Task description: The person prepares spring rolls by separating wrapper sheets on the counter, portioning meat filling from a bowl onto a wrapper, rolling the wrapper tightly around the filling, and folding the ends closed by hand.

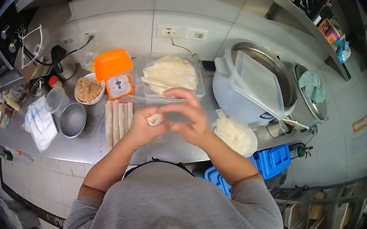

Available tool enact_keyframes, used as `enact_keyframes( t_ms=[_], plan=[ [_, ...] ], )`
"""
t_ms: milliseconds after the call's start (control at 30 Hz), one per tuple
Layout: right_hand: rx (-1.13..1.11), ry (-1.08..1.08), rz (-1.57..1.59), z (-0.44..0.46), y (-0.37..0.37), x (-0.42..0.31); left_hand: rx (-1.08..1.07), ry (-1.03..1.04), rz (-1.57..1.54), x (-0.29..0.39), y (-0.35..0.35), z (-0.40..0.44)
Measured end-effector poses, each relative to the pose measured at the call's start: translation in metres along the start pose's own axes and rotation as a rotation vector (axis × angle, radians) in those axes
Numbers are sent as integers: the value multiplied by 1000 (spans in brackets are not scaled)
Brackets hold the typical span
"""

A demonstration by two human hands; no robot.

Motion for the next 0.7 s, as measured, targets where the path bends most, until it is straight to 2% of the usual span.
enact_keyframes(
  t_ms=[33,133,200,333,400,533,633,700],
  plan=[
    [-4,-20,-21,-5,2,1,35,-62,-16,-1,-5,-2],
    [-17,-93,-100,-12,5,-2,81,85,-53,11,-5,-1],
    [-43,-167,-176,-7,7,-10,74,52,-90,14,-4,-1],
    [-220,-265,-264,4,21,-20,45,122,-3,12,0,0],
    [-335,-300,-316,7,29,-25,18,86,-23,6,2,0],
    [-486,-270,-425,12,37,-32,-6,49,-71,-3,4,1],
    [-585,-184,-472,12,41,-32,-25,109,36,2,2,1],
    [-634,-148,-502,10,43,-30,-60,28,3,-3,4,0]
  ],
)
Point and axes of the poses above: each hand's wrist, its own z-axis towards the middle knuckle, its own y-axis out of the palm, x = y × z, the point moved 9 cm from there along z, towards the middle knuckle, and after that the axes turned 9 degrees about x, right-handed, at the moved point
